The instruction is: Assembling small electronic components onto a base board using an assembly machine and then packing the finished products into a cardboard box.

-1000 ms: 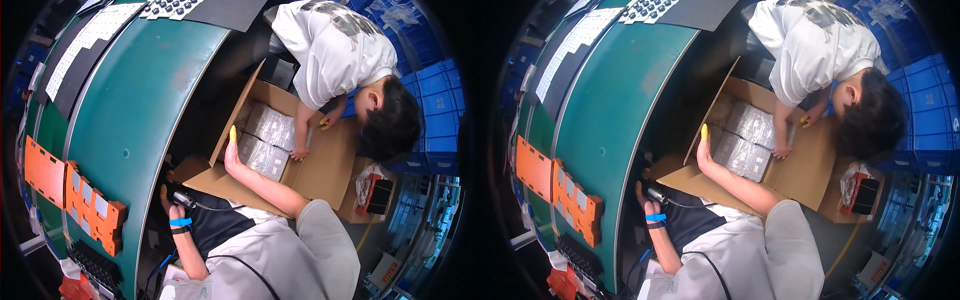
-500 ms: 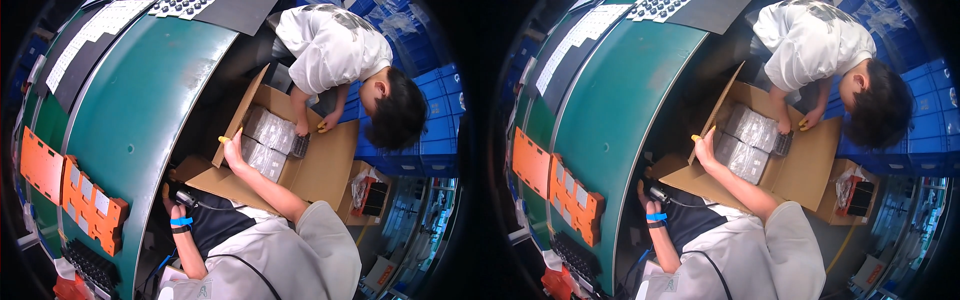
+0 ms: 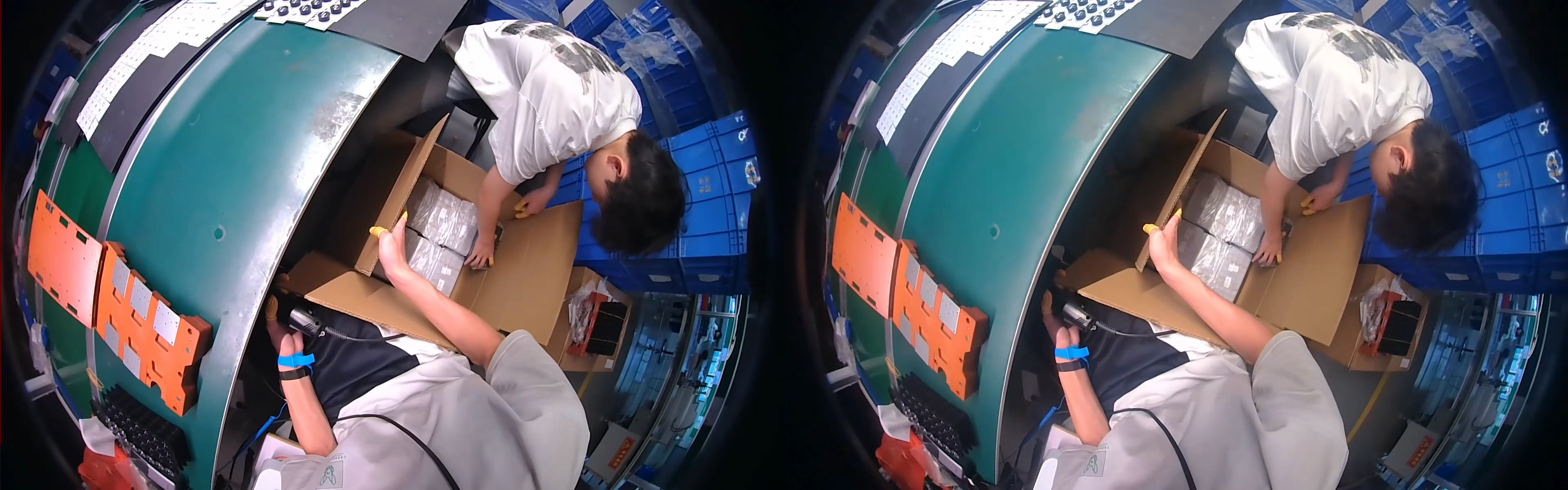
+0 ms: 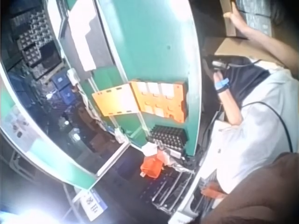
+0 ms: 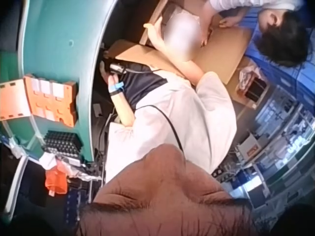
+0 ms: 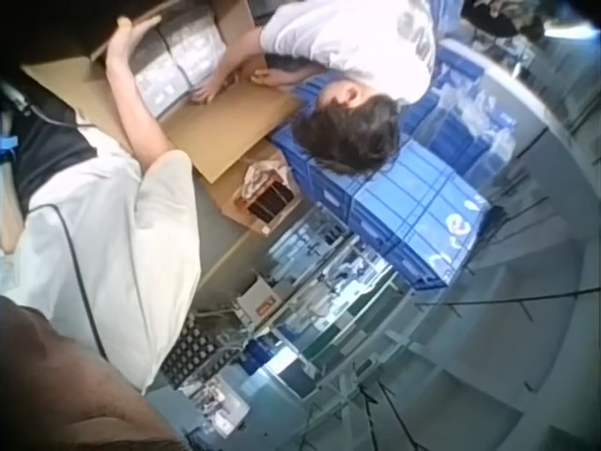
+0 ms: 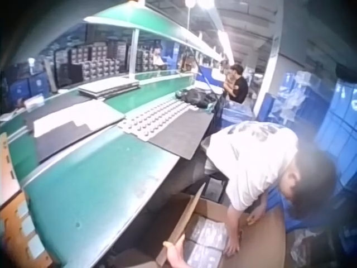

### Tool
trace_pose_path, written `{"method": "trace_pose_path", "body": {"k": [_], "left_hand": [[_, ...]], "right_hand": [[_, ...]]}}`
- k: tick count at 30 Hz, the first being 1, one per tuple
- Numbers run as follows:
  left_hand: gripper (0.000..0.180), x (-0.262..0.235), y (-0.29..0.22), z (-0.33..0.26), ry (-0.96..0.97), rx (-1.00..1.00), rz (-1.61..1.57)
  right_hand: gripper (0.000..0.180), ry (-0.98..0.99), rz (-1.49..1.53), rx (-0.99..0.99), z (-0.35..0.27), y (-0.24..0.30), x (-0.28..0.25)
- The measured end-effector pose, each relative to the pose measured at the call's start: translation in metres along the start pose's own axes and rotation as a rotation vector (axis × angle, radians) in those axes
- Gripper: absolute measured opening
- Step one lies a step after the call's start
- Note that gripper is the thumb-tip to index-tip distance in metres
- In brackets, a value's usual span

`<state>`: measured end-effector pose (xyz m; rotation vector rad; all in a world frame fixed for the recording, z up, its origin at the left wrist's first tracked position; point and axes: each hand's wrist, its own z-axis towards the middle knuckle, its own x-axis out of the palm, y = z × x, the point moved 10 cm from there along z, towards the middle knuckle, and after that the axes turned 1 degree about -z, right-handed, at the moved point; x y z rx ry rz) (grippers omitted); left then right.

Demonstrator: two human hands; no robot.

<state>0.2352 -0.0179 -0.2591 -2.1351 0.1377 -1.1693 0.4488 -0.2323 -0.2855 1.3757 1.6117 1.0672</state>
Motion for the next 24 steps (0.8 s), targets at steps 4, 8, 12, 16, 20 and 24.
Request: {"method": "trace_pose_path", "body": {"k": [4,8,12,16,20,24], "left_hand": [[0.045,0.001,-0.001,-0.001,-0.047,0.008,-0.029],[0.051,-0.006,0.0,0.0,-0.047,0.023,-0.018],[0.059,-0.007,0.003,0.003,-0.037,0.001,-0.013],[0.059,-0.004,0.002,0.002,-0.069,0.012,-0.022],[0.057,-0.002,0.0,0.001,-0.07,0.018,-0.014],[0.056,-0.002,0.0,0.002,-0.047,0.02,-0.012]], "right_hand": [[0.08,-0.047,-0.035,-0.026,0.005,-0.005,-0.002],[0.077,-0.077,-0.059,-0.033,0.001,0.003,-0.002],[0.076,-0.064,-0.027,-0.033,0.004,-0.002,-0.004],[0.077,-0.053,-0.001,-0.053,0.006,-0.001,-0.003],[0.077,-0.058,-0.029,-0.085,0.003,0.0,-0.004],[0.082,-0.119,-0.029,-0.11,0.003,-0.004,-0.008]]}}
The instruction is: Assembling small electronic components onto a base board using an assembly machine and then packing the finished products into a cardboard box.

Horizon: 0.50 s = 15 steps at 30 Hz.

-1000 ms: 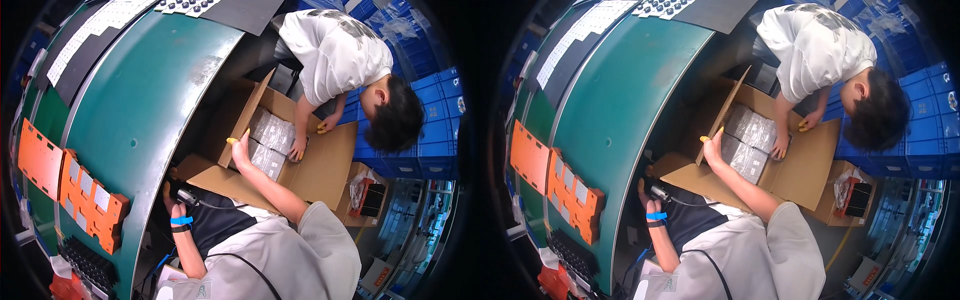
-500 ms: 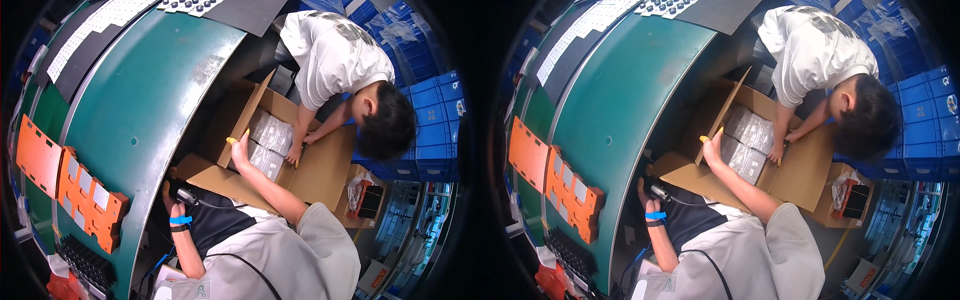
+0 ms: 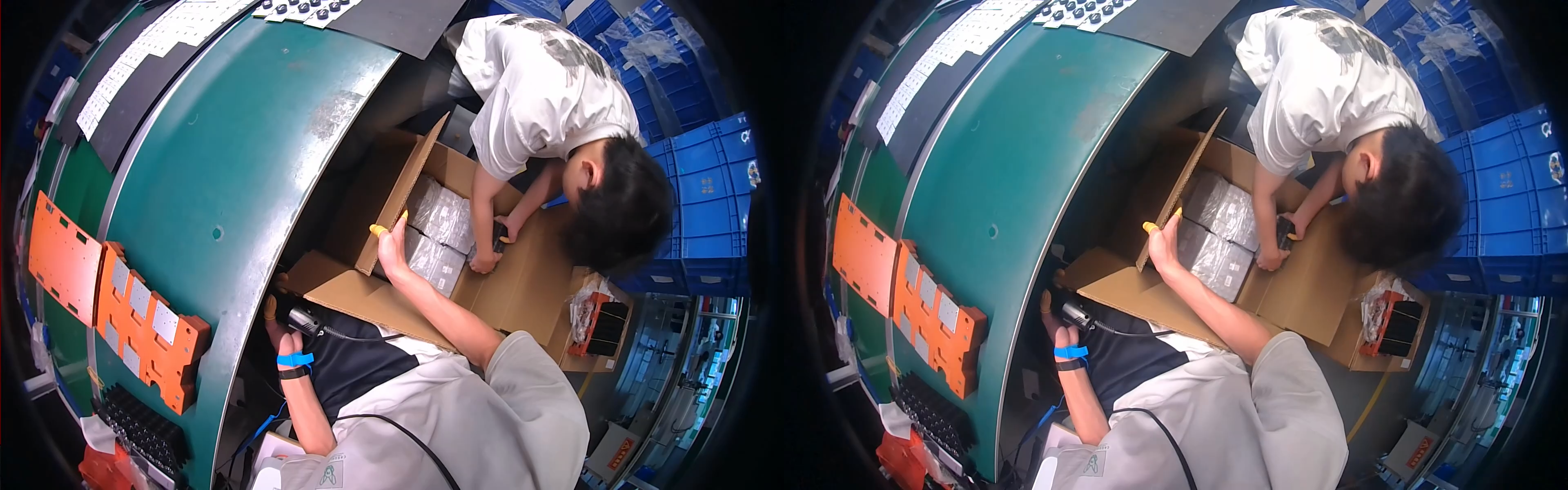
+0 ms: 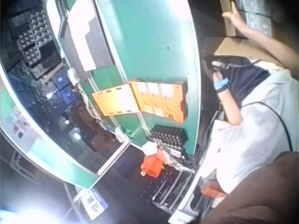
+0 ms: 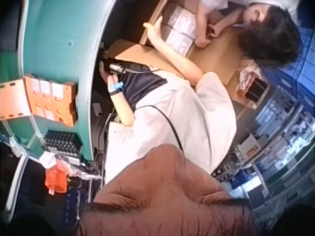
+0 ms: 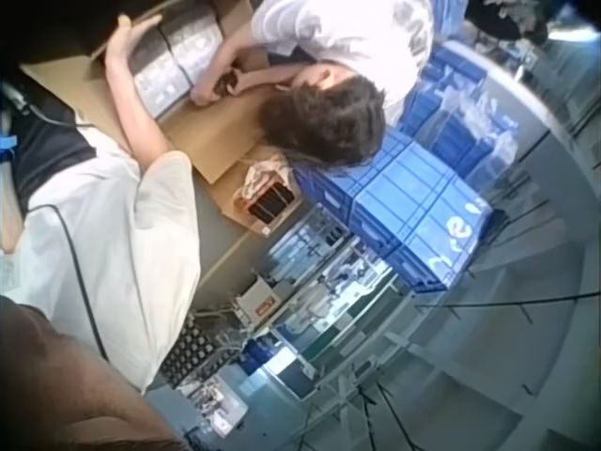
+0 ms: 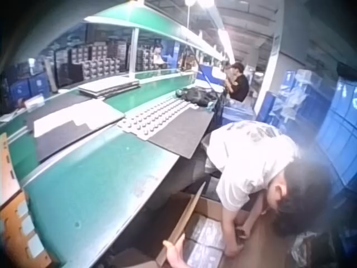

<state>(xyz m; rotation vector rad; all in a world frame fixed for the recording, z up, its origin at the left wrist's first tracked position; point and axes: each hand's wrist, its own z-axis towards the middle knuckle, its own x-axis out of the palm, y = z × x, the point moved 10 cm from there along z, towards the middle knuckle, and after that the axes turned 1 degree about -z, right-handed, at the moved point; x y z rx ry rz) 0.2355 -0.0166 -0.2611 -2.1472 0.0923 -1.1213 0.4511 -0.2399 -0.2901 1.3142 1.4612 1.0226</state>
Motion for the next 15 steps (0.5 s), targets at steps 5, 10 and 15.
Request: {"method": "trace_pose_path", "body": {"k": [5,10,15], "left_hand": [[0.052,0.008,-0.001,0.0,0.024,-0.01,-0.018],[0.049,-0.005,-0.002,0.001,-0.021,0.008,-0.054],[0.051,-0.003,0.001,0.001,0.049,0.022,-0.082]], "right_hand": [[0.082,-0.004,-0.084,0.028,0.007,-0.017,-0.003],[0.077,0.068,0.007,0.052,0.006,-0.01,0.005],[0.078,0.078,-0.031,-0.001,0.002,-0.002,0.001]]}}
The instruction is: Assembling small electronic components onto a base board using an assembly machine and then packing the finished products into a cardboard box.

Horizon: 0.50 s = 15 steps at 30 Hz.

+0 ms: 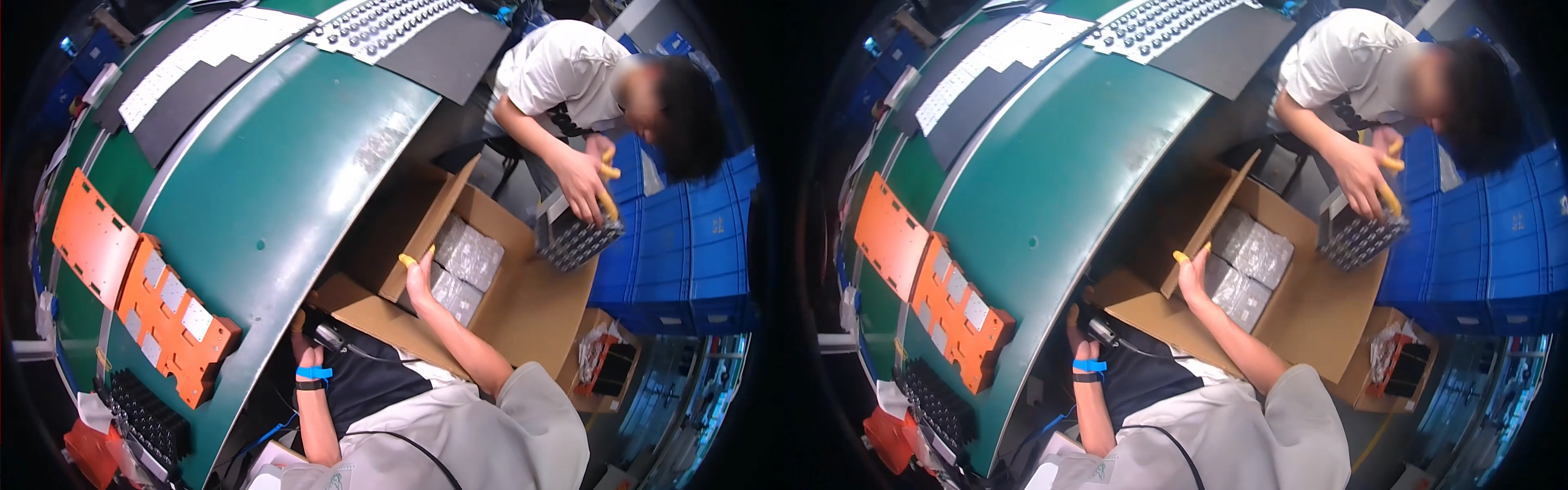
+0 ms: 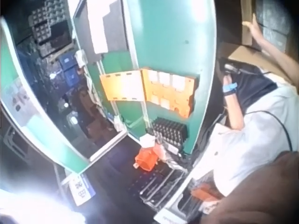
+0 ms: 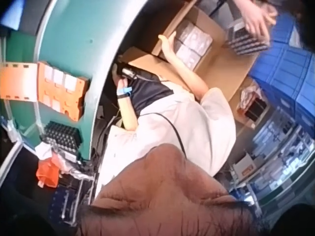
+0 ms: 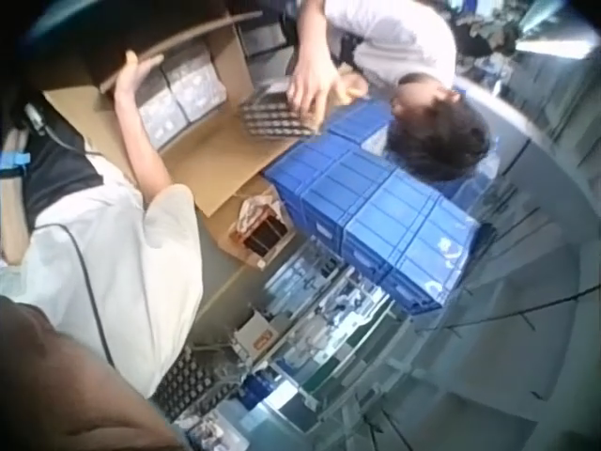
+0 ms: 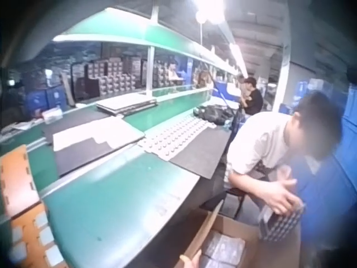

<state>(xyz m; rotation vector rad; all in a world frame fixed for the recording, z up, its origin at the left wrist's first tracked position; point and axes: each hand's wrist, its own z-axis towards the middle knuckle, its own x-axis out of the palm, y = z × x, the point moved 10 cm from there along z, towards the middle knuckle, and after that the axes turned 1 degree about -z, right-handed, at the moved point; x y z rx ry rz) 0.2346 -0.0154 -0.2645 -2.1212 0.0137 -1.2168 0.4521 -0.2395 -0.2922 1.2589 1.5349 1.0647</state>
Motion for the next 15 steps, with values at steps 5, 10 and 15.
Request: {"method": "trace_pose_path", "body": {"k": [5,10,15], "left_hand": [[0.053,-0.021,0.01,0.002,-0.034,-0.038,-0.018],[0.055,-0.034,0.013,0.01,-0.011,-0.028,-0.026],[0.037,-0.002,-0.006,-0.003,-0.053,0.018,0.012]], "right_hand": [[0.081,0.017,-0.032,0.026,0.003,-0.024,-0.033],[0.054,-0.036,-0.106,0.14,-0.007,-0.115,-0.123],[0.058,-0.177,-1.153,0.848,-0.053,-0.246,-0.28]]}}
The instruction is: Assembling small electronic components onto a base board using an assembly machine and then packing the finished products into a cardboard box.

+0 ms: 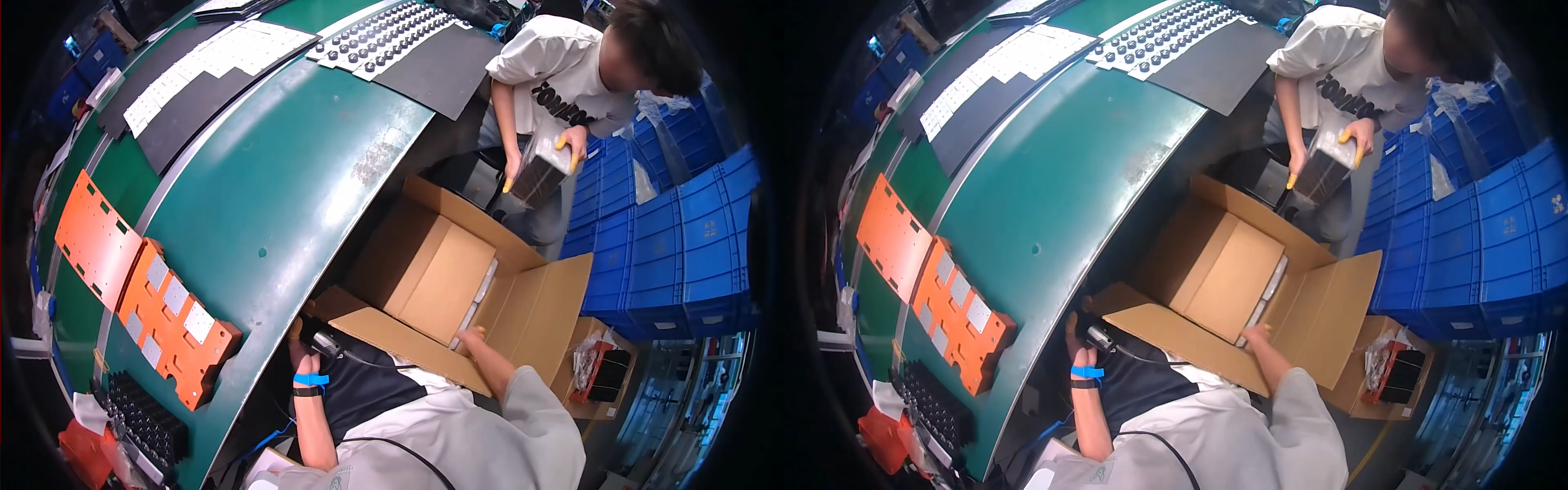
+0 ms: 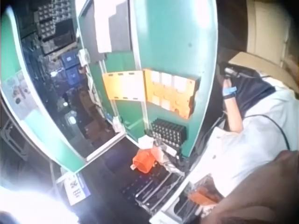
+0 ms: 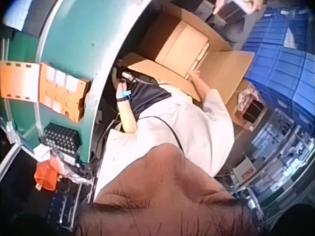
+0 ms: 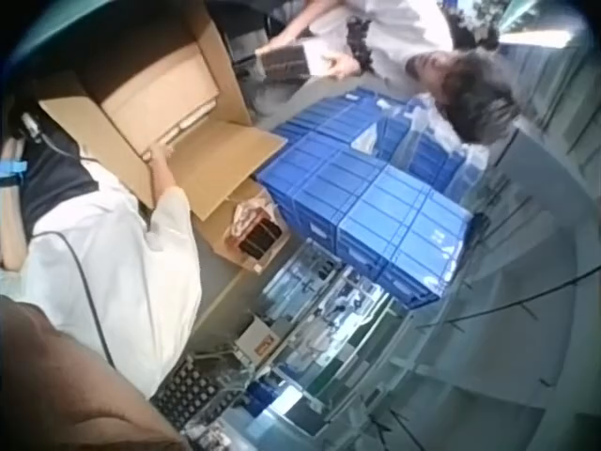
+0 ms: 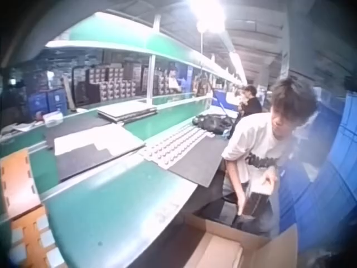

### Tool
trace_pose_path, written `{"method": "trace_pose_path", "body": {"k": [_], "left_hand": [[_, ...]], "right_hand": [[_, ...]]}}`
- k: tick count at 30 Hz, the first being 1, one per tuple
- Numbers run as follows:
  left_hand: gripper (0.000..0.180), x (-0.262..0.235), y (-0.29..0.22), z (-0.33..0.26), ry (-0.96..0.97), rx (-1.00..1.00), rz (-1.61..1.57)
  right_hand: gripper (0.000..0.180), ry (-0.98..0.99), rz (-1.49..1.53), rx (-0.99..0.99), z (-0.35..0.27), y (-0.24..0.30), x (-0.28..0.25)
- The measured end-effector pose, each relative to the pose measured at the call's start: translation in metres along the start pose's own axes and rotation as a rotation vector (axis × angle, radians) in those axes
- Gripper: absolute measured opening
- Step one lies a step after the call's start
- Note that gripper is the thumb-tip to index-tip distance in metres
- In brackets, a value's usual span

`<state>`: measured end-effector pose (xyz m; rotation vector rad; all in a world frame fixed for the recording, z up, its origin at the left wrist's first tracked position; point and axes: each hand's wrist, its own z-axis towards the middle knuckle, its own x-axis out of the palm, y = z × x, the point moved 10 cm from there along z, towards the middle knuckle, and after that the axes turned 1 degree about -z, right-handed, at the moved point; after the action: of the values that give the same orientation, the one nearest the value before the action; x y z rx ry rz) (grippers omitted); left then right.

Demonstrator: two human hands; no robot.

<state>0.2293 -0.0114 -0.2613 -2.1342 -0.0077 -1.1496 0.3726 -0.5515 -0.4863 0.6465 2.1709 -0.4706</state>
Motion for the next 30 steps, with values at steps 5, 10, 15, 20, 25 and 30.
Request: {"method": "trace_pose_path", "body": {"k": [5,10,15,20,25,30], "left_hand": [[0.039,-0.013,0.009,0.001,-0.069,-0.026,0.034],[0.052,-0.028,0.015,0.009,-0.008,-0.057,0.022],[0.05,-0.015,0.018,0.01,-0.016,-0.056,-0.002],[0.048,-0.022,0.008,0.002,-0.057,-0.019,0.0],[0.047,-0.005,0.009,0.001,-0.055,-0.069,-0.012],[0.052,-0.023,0.014,0.008,-0.111,-0.004,0.024]], "right_hand": [[0.046,-0.132,-0.378,-0.341,0.015,-0.017,-0.007],[0.039,-0.191,-0.227,-0.74,-0.06,0.076,-0.061],[0.053,-0.482,0.042,-1.004,-0.101,0.135,-0.131],[0.08,-0.735,-0.074,-1.039,-0.082,0.228,-0.219],[0.086,-0.614,-0.175,-0.692,0.043,0.26,-0.286],[0.055,-0.403,-0.27,-0.637,0.067,0.264,-0.26]]}}
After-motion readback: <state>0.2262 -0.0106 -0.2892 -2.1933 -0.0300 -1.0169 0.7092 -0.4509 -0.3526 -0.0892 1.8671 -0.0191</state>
